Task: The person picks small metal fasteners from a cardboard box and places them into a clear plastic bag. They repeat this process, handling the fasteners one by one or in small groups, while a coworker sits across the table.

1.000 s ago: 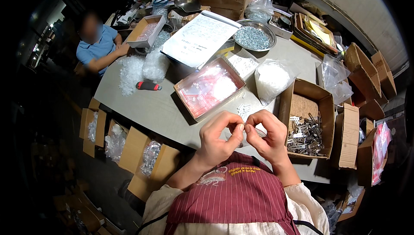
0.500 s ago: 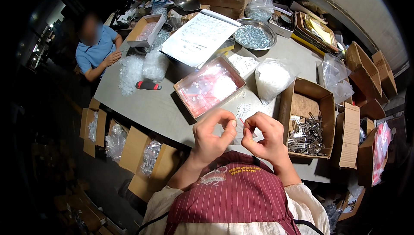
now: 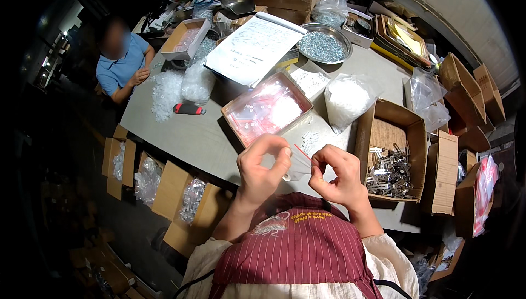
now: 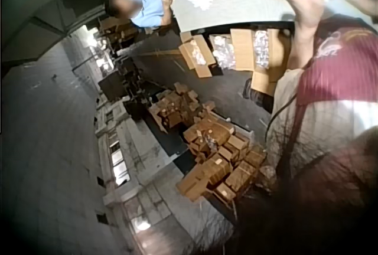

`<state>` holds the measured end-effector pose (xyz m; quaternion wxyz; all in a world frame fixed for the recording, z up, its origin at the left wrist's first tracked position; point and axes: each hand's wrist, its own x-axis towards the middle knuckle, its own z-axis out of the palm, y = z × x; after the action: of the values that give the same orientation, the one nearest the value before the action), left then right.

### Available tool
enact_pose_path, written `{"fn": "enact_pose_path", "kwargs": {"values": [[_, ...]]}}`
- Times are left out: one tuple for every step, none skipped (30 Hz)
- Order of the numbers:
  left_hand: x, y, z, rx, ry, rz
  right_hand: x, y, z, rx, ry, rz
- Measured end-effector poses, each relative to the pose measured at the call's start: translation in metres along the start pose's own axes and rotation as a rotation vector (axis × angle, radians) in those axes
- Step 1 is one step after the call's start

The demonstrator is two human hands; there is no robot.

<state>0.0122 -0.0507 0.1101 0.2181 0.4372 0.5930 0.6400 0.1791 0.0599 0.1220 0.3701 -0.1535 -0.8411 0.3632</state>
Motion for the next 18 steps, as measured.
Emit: {"fn": "enact_pose_path", "kwargs": {"values": [[0.0, -0.001, -0.001, -0.003, 0.002, -0.005, 0.0, 0.0, -0.001, 0.001, -0.008, 0.004], [-0.001, -0.002, -0.001, -0.006, 0.0, -0.011, 0.0, 0.0, -0.002, 0.002, -0.015, 0.008], [-0.001, -0.003, -0.001, -0.008, -0.002, -0.016, 0.0, 0.0, -0.002, 0.009, -0.017, 0.013], [-0.001, -0.004, -0.002, -0.011, -0.005, -0.022, -0.001, 0.0, -0.002, 0.015, -0.019, 0.019], [-0.001, -0.003, -0.002, -0.011, -0.006, -0.024, -0.001, 0.0, -0.002, 0.022, -0.021, 0.024], [-0.001, -0.003, -0.002, -0.012, -0.006, -0.026, -0.002, 0.0, -0.002, 0.032, -0.024, 0.028], [-0.001, -0.003, -0.002, -0.013, -0.007, -0.029, -0.002, 0.001, -0.002, 0.041, -0.027, 0.031], [-0.001, -0.003, -0.003, -0.03, -0.001, -0.034, -0.002, 0.001, -0.002, 0.05, -0.03, 0.035], [-0.001, -0.004, -0.003, -0.048, 0.005, -0.039, -0.002, 0.0, -0.003, 0.068, -0.024, 0.041], [0.0, -0.004, -0.003, -0.064, 0.011, -0.043, -0.002, -0.001, -0.004, 0.087, -0.016, 0.046], [0.0, -0.004, -0.004, -0.116, 0.006, -0.068, -0.001, -0.002, -0.004, 0.106, -0.009, 0.052], [0.0, -0.004, -0.005, -0.168, 0.0, -0.093, -0.001, -0.002, -0.005, 0.139, -0.012, 0.05], [-0.001, -0.005, -0.006, -0.22, -0.005, -0.117, -0.001, -0.001, -0.005, 0.171, -0.016, 0.048], [0.0, -0.006, -0.005, -0.304, -0.014, -0.123, -0.002, -0.001, -0.005, 0.204, -0.02, 0.046], [0.002, -0.006, -0.004, -0.387, -0.023, -0.128, -0.002, -0.001, -0.006, 0.236, -0.015, 0.055], [0.002, -0.007, -0.002, -0.471, -0.032, -0.133, -0.001, 0.0, -0.007, 0.269, -0.011, 0.064], [0.001, -0.007, 0.001, -0.548, -0.098, -0.164, -0.001, 0.0, -0.007, 0.302, -0.006, 0.073], [-0.001, -0.007, 0.005, -0.625, -0.165, -0.196, 0.0, -0.001, -0.007, 0.295, 0.008, 0.077]]}}
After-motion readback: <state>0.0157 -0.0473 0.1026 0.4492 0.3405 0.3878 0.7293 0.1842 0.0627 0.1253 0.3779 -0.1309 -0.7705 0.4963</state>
